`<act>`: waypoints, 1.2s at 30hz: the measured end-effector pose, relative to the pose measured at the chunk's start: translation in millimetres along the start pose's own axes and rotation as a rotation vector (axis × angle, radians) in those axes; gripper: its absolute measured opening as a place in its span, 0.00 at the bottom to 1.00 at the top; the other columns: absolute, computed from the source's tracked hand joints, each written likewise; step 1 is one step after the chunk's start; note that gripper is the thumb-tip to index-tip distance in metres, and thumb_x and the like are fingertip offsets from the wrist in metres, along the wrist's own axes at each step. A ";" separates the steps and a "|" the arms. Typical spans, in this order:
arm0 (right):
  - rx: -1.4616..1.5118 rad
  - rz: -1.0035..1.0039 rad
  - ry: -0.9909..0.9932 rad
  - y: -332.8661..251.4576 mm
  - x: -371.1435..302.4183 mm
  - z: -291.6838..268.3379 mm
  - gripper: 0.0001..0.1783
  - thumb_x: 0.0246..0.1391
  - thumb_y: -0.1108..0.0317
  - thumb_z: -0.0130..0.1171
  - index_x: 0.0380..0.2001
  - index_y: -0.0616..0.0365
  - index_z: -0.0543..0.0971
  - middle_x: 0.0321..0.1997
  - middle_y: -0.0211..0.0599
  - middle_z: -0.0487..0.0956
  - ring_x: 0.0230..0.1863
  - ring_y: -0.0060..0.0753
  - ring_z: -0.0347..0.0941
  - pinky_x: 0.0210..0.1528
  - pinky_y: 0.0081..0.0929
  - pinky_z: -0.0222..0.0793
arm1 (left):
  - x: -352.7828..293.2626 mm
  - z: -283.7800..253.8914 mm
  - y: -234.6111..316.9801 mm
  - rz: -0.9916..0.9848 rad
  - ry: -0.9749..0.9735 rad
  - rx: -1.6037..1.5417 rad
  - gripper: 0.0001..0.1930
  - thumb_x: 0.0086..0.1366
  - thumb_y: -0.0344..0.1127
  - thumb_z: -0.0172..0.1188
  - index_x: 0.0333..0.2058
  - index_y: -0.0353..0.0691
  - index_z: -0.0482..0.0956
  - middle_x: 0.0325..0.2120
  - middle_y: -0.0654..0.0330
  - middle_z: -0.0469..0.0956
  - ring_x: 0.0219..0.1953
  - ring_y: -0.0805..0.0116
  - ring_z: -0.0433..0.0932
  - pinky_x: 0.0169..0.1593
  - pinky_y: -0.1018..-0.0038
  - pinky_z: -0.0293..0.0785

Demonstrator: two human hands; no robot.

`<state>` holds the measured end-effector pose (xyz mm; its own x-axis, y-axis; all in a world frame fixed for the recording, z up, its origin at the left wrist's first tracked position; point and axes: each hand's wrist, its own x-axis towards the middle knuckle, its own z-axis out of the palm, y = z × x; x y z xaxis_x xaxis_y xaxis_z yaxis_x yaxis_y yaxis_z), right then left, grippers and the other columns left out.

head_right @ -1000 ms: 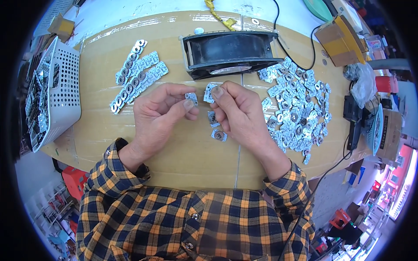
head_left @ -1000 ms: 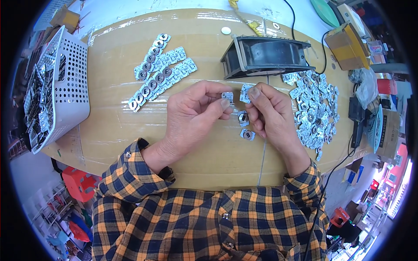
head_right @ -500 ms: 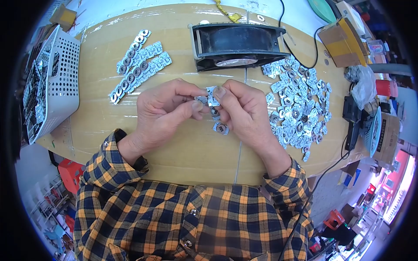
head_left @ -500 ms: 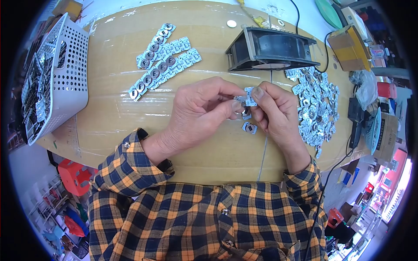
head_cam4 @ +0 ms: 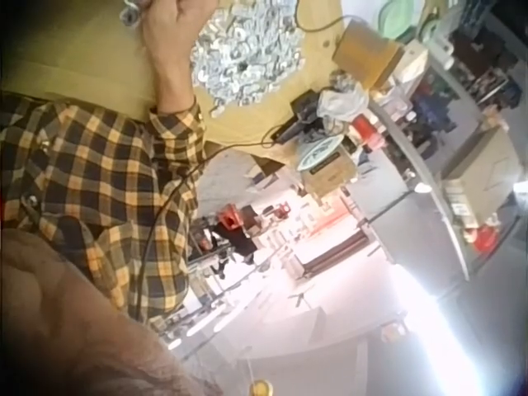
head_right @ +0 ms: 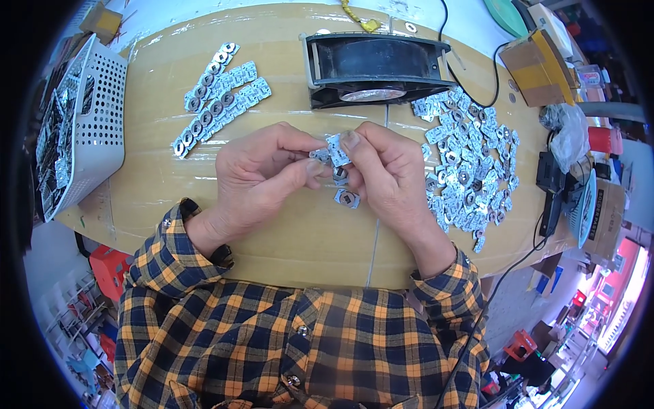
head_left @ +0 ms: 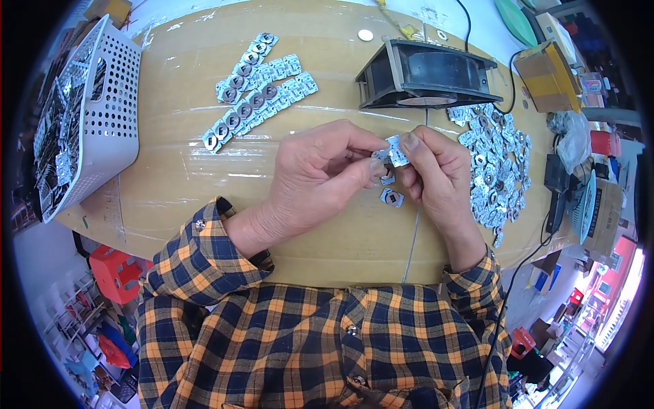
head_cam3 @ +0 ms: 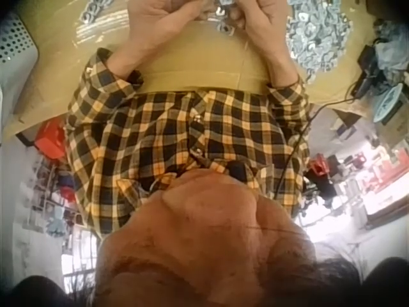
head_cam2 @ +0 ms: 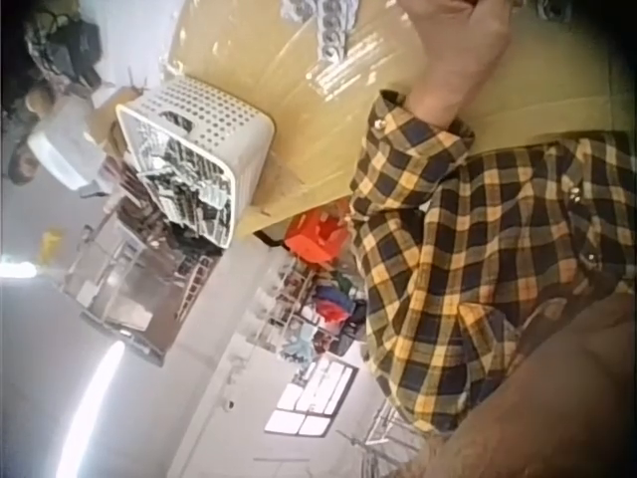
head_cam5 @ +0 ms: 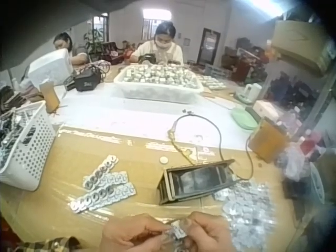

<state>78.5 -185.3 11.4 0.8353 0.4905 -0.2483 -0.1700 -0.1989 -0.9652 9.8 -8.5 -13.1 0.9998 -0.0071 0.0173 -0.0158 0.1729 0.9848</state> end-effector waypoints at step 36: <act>0.228 0.077 -0.228 3.3 -4.3 -4.8 0.17 0.65 0.63 0.51 0.22 0.59 0.73 0.14 0.25 0.68 0.11 0.11 0.56 0.14 0.13 0.51 | 4.5 -4.9 4.7 -0.179 -0.087 -0.296 0.09 0.66 0.27 0.58 0.42 0.28 0.78 0.33 0.53 0.81 0.30 0.74 0.80 0.30 0.79 0.80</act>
<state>76.8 -192.2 9.6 0.6811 0.6641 -0.3083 -0.3625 -0.0600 -0.9301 14.3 -2.9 -9.2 0.9817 -0.1447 -0.1234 0.1755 0.4391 0.8811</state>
